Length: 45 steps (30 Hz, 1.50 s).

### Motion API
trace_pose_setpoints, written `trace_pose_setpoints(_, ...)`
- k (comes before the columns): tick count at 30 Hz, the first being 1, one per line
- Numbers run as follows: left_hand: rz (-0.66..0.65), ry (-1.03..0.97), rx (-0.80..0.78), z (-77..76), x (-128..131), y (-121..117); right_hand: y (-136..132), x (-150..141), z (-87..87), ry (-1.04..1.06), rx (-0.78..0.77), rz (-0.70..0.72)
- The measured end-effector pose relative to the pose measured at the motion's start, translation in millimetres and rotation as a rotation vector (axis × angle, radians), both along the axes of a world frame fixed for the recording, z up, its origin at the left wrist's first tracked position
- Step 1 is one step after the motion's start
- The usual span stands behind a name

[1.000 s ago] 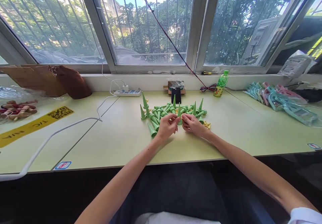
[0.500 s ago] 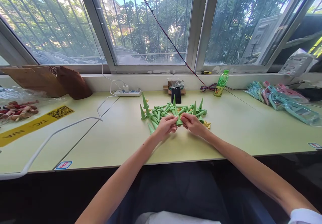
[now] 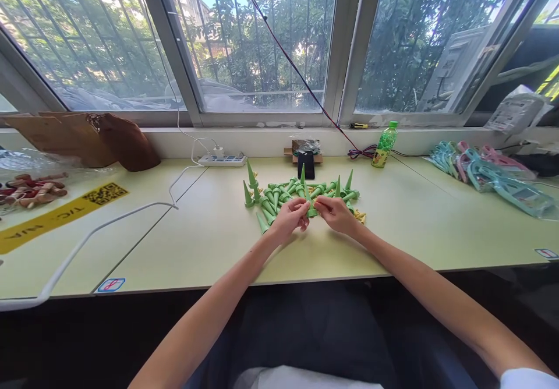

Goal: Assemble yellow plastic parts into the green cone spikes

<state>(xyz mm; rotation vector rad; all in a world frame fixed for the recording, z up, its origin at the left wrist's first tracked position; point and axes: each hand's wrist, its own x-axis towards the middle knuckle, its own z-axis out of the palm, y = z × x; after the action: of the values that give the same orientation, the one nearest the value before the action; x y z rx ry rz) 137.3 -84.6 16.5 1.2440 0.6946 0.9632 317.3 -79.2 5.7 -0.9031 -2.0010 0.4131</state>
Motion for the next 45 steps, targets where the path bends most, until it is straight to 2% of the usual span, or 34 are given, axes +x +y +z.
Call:
trace_pose_setpoints(8, 0.122, 0.166, 0.323, -4.6, 2.2, 1.9, -1.7, 0.9, 3.8, 0.031, -0.096, 0.019)
trace_pose_setpoints(12, 0.168, 0.195, 0.407, -7.8, 2.9, 3.2, -1.3, -0.8, 5.0, 0.086, -0.140, 0.049)
trace_pose_setpoints(17, 0.152, 0.186, 0.386, -8.9, 2.6, 5.3, 0.1, -0.8, 2.4, 0.060, -0.109, 0.020)
trace_pose_setpoints(28, 0.023, 0.189, 0.293, -0.9, -4.2, 2.2, -0.7, 1.0, -1.5, -0.115, 0.149, 0.007)
trace_pose_setpoints(38, 0.014, 0.125, 0.255, 0.9, -4.1, 4.3, -1.1, -0.9, -1.8, -0.100, 0.217, -0.023)
trace_pose_setpoints(45, -0.044, 0.070, 0.215, 1.8, -3.8, 4.5, -4.0, -6.1, -2.0, -0.038, 0.185, -0.077)
